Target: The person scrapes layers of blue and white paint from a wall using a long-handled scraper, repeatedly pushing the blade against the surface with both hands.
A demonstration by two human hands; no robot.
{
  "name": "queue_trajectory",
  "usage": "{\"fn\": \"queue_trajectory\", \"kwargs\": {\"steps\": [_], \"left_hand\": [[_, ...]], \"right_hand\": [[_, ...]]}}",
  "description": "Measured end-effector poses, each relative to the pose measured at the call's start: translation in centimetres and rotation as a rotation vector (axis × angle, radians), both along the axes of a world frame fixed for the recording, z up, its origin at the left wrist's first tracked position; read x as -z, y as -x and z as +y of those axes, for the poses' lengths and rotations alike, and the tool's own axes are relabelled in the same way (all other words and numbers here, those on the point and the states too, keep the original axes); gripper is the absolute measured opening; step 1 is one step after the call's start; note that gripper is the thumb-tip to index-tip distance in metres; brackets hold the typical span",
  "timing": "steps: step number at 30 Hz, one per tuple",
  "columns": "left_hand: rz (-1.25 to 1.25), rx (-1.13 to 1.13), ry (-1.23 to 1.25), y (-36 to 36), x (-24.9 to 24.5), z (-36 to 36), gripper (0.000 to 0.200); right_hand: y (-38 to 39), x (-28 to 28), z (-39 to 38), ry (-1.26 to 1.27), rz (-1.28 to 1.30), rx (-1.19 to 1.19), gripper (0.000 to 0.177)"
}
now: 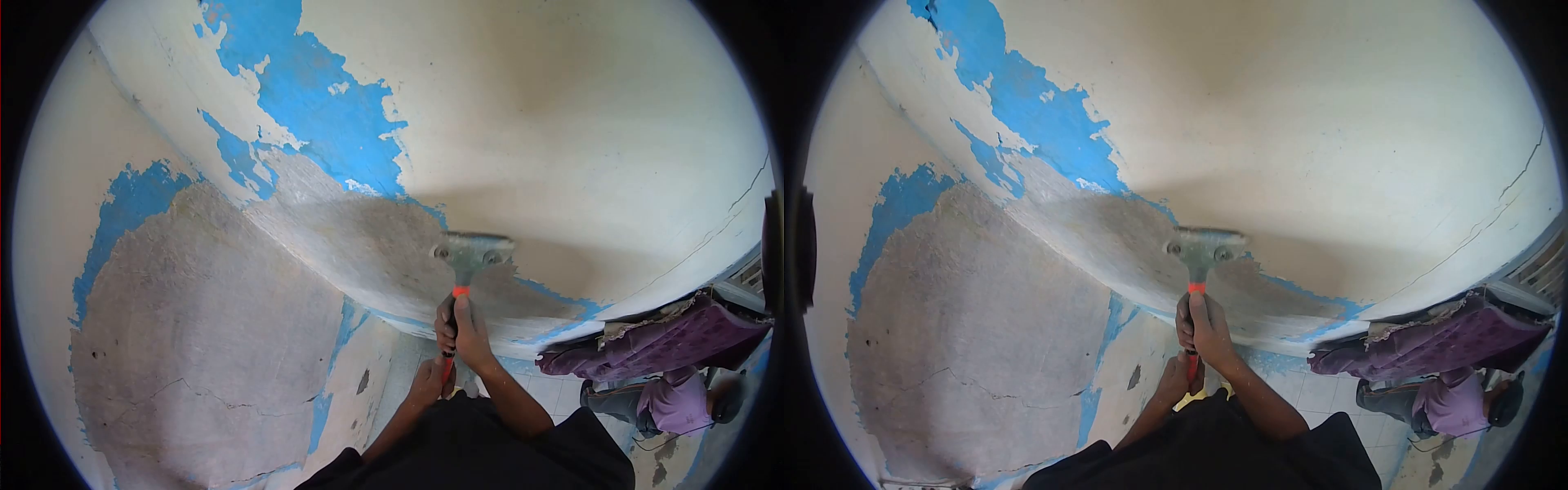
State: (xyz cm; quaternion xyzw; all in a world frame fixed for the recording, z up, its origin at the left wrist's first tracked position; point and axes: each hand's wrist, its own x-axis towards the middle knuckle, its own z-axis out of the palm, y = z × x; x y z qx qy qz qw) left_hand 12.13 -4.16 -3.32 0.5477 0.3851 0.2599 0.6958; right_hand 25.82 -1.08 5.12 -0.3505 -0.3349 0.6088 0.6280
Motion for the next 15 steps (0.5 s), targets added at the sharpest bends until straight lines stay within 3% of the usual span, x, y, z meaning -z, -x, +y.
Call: {"fn": "queue_trajectory", "kwargs": {"steps": [2, 15], "left_hand": [[0.040, 0.016, 0.056, 1.0, 2.6, -1.0, 0.066], [0.104, 0.029, 0.111, 1.7, 1.9, -1.3, 0.067]], "right_hand": [[0.4, 2.5, -0.6, 0.032, 0.011, 0.002, 0.047], [1.1, 2.4, -0.7, 0.081, 0.007, 0.034, 0.049]]}}
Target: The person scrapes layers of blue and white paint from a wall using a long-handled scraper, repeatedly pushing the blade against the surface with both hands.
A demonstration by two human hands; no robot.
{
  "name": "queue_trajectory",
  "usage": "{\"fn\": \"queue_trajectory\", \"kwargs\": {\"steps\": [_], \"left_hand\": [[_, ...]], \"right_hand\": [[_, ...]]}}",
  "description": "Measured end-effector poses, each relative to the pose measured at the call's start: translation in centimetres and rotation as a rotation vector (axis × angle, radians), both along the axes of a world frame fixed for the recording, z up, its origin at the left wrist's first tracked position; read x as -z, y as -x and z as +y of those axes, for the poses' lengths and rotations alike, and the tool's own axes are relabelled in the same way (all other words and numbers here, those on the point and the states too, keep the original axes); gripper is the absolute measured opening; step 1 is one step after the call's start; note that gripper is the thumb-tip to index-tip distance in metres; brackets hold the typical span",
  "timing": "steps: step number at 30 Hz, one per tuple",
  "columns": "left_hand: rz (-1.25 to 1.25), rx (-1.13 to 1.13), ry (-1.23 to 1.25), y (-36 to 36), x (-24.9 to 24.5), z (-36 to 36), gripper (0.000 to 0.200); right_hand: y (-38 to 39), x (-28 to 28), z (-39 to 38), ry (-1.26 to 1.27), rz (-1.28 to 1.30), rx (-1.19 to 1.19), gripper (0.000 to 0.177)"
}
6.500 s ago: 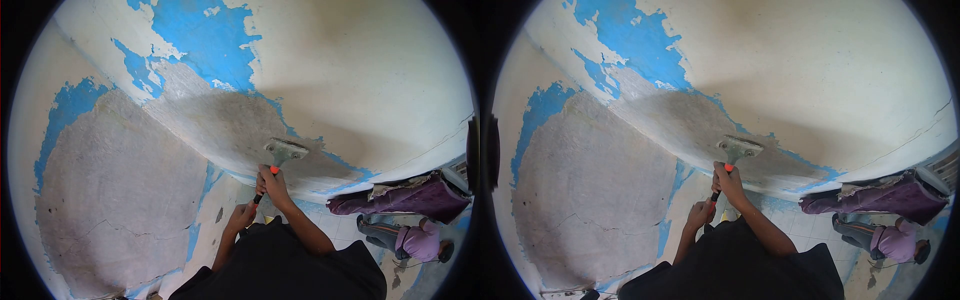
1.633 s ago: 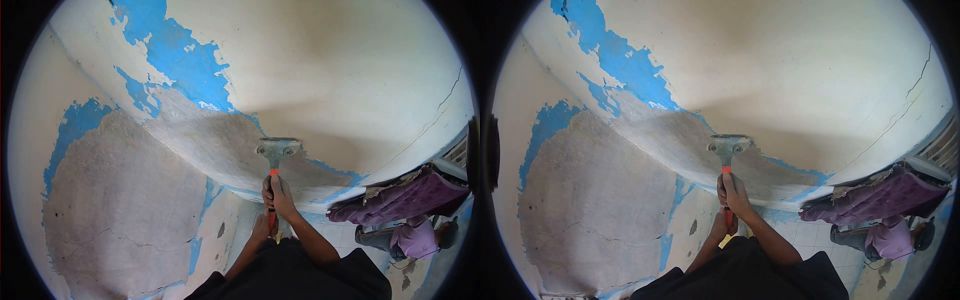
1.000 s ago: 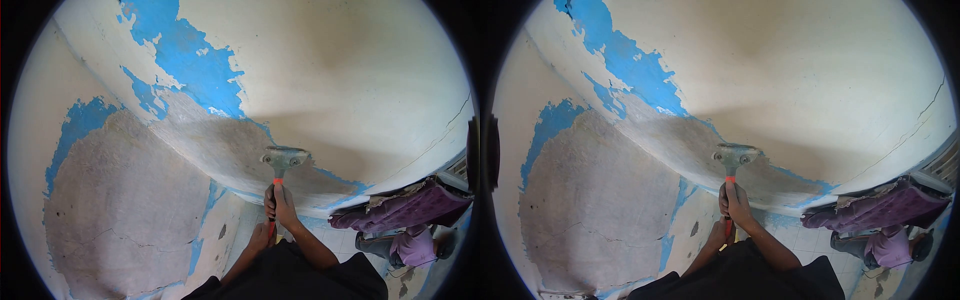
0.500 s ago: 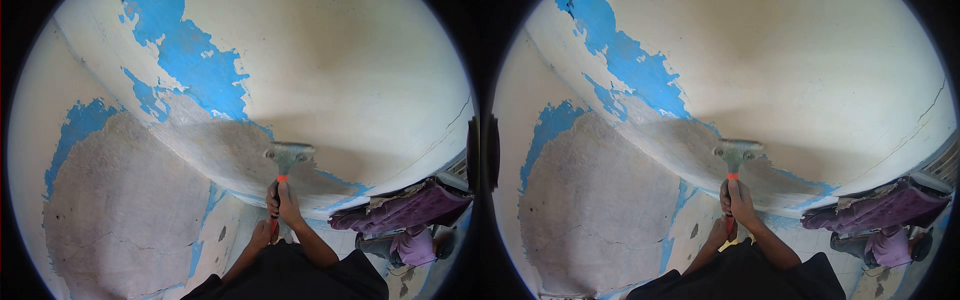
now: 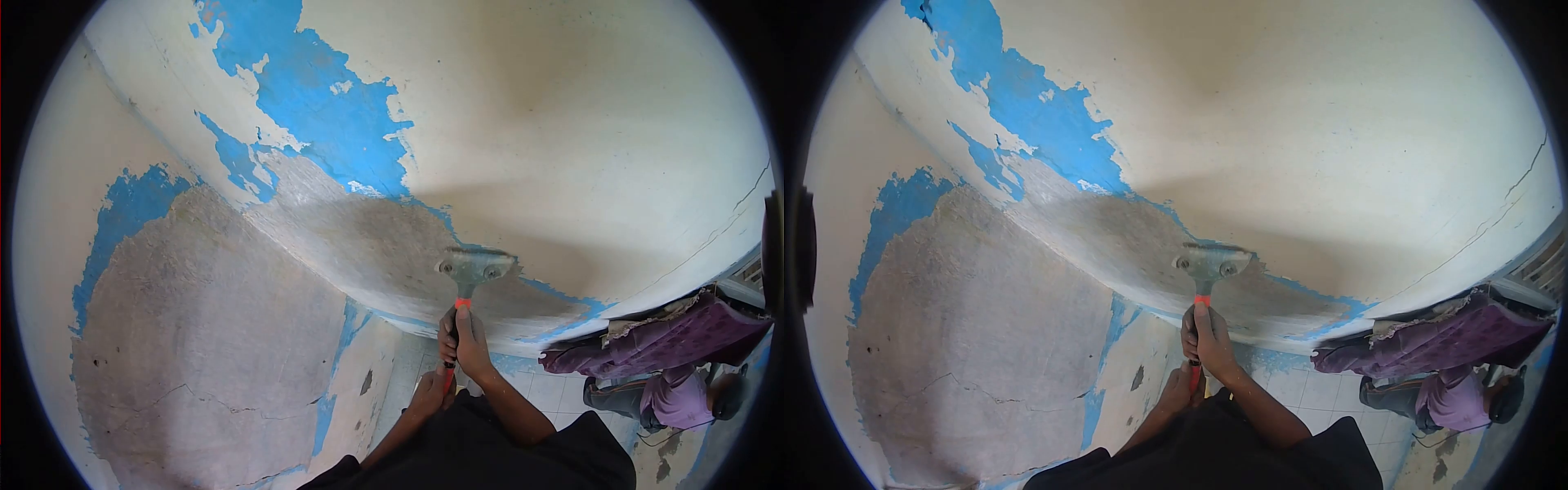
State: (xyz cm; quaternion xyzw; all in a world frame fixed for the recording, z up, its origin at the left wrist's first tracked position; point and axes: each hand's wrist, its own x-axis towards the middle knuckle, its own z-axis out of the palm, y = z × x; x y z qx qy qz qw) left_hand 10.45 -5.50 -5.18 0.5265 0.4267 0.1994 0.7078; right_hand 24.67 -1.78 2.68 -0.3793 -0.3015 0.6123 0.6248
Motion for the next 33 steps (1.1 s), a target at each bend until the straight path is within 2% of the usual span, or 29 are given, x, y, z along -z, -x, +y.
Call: {"fn": "queue_trajectory", "kwargs": {"steps": [5, 10, 15, 18, 21, 24, 27, 30, 33], "left_hand": [[-0.026, -0.017, -0.084, -0.5, -2.8, 1.2, 0.068], [0.018, 0.001, -0.049, -0.1, -0.9, 0.4, 0.069], [-0.056, 0.012, -0.078, -1.1, -3.0, 1.6, 0.069], [-0.056, 0.002, -0.088, -1.1, -2.2, 1.1, 0.069], [-0.082, -0.004, 0.034, -0.5, -0.2, -0.1, 0.068], [-0.068, 0.035, -0.013, -0.7, -2.4, 0.5, 0.067], [-0.098, -0.012, -0.045, -0.9, -2.3, 0.7, 0.067], [-0.140, -0.010, 0.042, -0.4, -0.5, -0.4, 0.067], [-0.094, -0.011, 0.005, -0.2, -0.4, -0.4, 0.067]], "right_hand": [[-0.2, -2.4, 0.6, -0.051, -0.007, 0.017, 0.048], [0.0, -0.1, 0.2, 0.001, 0.026, 0.006, 0.047], [-0.7, -3.5, 0.7, -0.053, -0.017, 0.020, 0.046], [-0.7, -2.5, 0.5, -0.056, -0.014, 0.015, 0.046], [-0.2, -0.1, -0.3, 0.024, -0.026, 0.008, 0.046], [-0.3, -1.7, 0.1, 0.020, -0.042, 0.026, 0.045], [-0.2, -1.7, 0.4, 0.002, -0.058, 0.023, 0.045], [0.0, -0.6, -0.2, 0.031, -0.021, 0.012, 0.046], [0.0, -0.8, -0.1, 0.025, -0.027, 0.006, 0.046]]}}
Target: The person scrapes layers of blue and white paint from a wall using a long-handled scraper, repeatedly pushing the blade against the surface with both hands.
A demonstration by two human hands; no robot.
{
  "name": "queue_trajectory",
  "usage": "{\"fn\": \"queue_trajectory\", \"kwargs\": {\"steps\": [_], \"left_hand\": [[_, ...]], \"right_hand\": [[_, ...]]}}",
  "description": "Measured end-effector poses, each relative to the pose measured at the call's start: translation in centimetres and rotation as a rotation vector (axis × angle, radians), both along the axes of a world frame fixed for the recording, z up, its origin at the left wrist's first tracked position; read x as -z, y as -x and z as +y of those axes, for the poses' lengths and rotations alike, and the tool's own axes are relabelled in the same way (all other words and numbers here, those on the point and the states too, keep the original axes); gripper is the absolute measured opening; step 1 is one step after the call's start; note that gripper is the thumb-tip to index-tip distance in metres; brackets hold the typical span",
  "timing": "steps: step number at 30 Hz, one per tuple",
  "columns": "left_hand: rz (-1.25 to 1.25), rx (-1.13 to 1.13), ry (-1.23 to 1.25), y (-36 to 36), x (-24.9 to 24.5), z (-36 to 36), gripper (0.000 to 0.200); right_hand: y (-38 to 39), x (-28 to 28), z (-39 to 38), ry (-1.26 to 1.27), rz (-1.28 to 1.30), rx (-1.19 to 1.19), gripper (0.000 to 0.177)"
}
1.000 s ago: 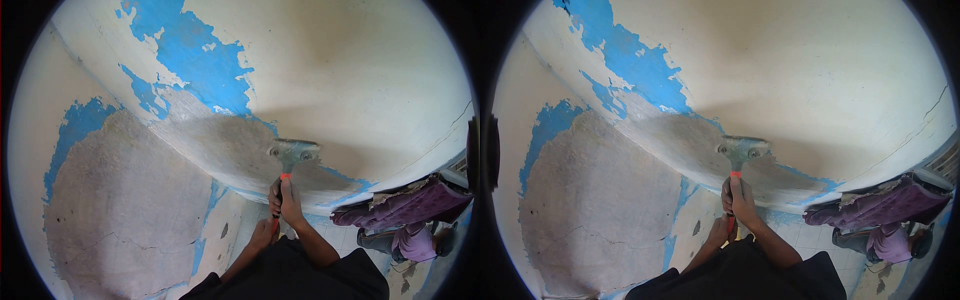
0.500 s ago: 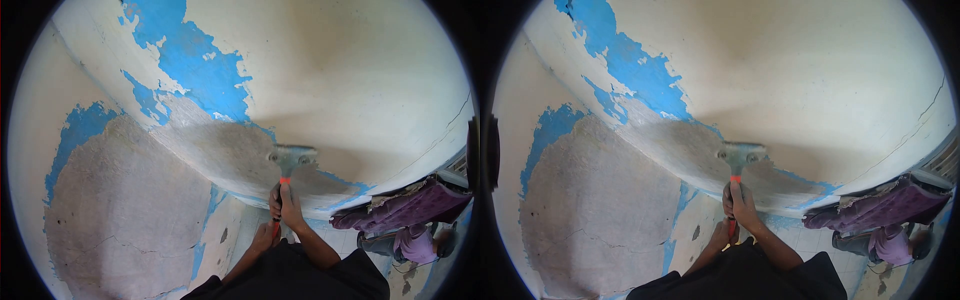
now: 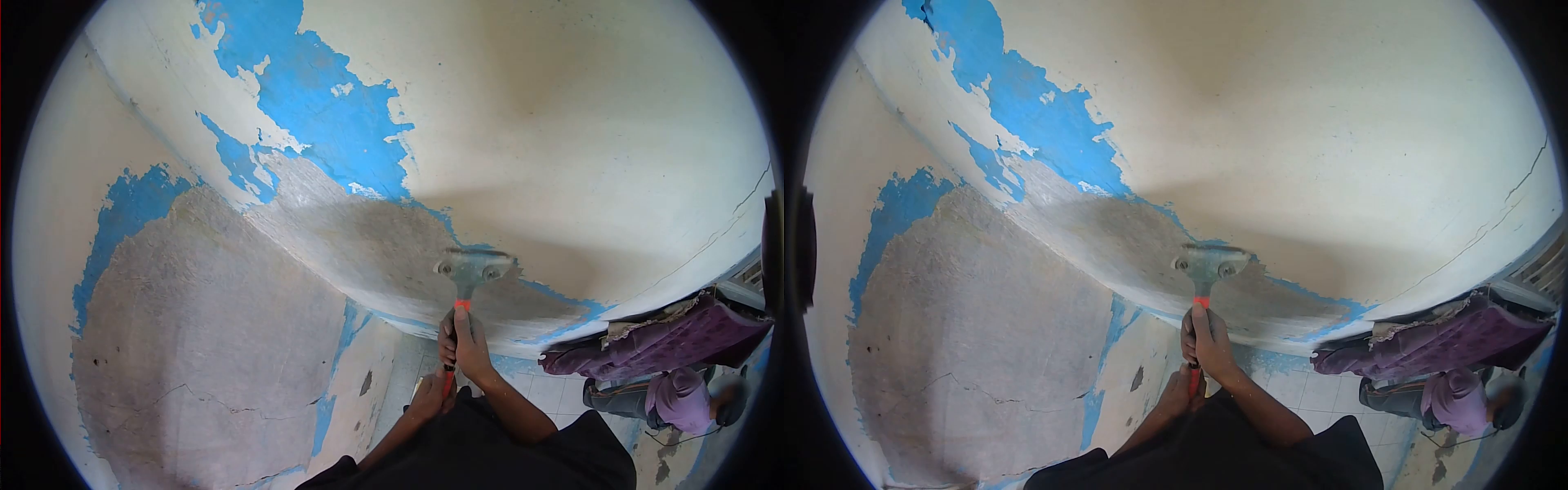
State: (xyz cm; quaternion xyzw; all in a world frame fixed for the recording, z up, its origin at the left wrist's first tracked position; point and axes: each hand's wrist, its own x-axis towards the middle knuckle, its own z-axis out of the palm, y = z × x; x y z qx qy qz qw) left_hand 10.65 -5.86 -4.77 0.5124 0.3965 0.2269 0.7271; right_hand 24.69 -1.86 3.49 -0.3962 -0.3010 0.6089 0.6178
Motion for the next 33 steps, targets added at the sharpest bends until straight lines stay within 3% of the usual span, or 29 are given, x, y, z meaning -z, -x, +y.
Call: {"fn": "queue_trajectory", "kwargs": {"steps": [3, 9, 30, 33], "left_hand": [[-0.002, 0.006, -0.084, -0.9, -3.4, 1.4, 0.067], [0.038, 0.042, -0.029, -0.2, -2.1, 0.2, 0.067], [-0.012, -0.047, 0.113, -0.1, -1.0, -0.9, 0.064], [0.011, -0.007, 0.070, 0.0, -1.5, -0.1, 0.064]], "right_hand": [[-0.5, -2.8, 0.6, -0.067, -0.002, 0.012, 0.046], [0.0, -0.6, -0.2, 0.010, -0.006, -0.004, 0.048], [0.2, -0.2, -0.4, 0.038, -0.019, 0.045, 0.052], [0.2, -0.8, -0.1, 0.026, 0.030, 0.070, 0.046]]}}
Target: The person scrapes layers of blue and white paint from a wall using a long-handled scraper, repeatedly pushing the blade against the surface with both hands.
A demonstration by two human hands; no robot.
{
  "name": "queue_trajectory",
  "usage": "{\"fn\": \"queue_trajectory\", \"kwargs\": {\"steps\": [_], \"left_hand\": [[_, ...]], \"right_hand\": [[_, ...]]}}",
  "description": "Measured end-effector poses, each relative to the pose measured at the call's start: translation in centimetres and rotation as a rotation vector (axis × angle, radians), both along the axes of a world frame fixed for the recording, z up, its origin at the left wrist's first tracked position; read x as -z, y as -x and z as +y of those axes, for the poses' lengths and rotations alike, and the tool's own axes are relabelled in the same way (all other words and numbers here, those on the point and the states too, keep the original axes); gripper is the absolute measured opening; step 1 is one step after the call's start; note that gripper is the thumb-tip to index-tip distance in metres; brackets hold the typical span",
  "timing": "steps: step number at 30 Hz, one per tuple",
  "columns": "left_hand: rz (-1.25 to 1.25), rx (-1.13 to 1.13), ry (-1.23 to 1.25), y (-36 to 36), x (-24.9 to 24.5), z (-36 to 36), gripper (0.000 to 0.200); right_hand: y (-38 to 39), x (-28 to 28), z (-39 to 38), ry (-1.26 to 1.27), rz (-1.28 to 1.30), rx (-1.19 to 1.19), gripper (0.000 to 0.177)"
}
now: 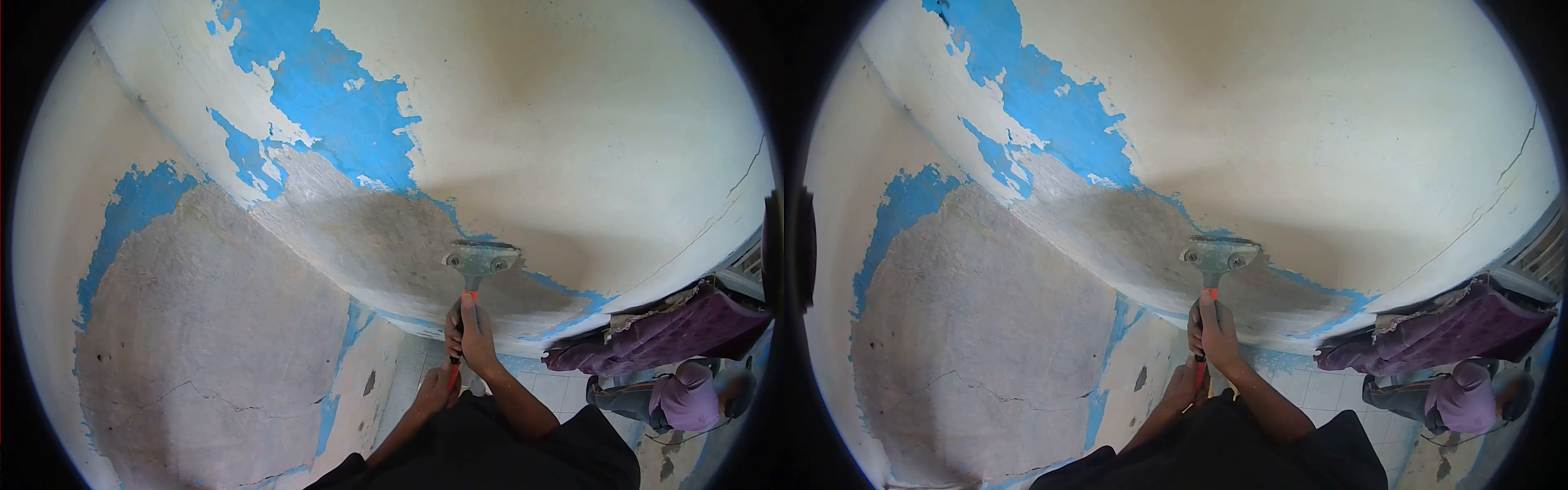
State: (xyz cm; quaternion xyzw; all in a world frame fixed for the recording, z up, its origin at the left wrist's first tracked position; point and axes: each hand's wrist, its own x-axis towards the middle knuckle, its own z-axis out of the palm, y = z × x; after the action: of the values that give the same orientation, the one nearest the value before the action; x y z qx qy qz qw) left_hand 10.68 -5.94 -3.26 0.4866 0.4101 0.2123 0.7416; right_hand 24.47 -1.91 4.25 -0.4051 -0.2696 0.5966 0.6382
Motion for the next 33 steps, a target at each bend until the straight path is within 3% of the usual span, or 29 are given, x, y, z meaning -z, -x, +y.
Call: {"fn": "queue_trajectory", "kwargs": {"steps": [7, 12, 15, 18, 24, 29, 33], "left_hand": [[0.030, -0.010, -0.043, 0.5, 3.1, 0.1, 0.064], [-0.034, -0.001, -0.131, -1.5, -0.5, 1.8, 0.064], [-0.015, 0.028, -0.186, -1.4, 0.3, 1.5, 0.063], [0.074, 0.028, -0.044, -0.6, 1.6, 0.0, 0.063], [0.017, 0.047, 0.029, -0.1, 1.7, -0.9, 0.062], [-0.001, 0.023, -0.094, -0.9, 3.1, -0.5, 0.062], [0.003, 0.016, -0.132, -1.2, 0.8, 0.4, 0.062]], "right_hand": [[0.2, 1.9, 0.2, -0.019, 0.005, -0.012, 0.048], [-1.4, -1.5, 0.7, -0.110, -0.012, -0.017, 0.048], [-1.4, -0.8, 0.4, -0.104, -0.055, -0.013, 0.049], [-1.0, 1.6, -0.6, -0.001, -0.045, -0.009, 0.050], [-0.9, 1.5, -0.9, 0.004, -0.019, -0.030, 0.051], [-1.1, 2.3, -0.6, -0.009, -0.044, -0.006, 0.052], [-1.4, -0.1, -0.1, -0.032, -0.059, 0.001, 0.052]]}}
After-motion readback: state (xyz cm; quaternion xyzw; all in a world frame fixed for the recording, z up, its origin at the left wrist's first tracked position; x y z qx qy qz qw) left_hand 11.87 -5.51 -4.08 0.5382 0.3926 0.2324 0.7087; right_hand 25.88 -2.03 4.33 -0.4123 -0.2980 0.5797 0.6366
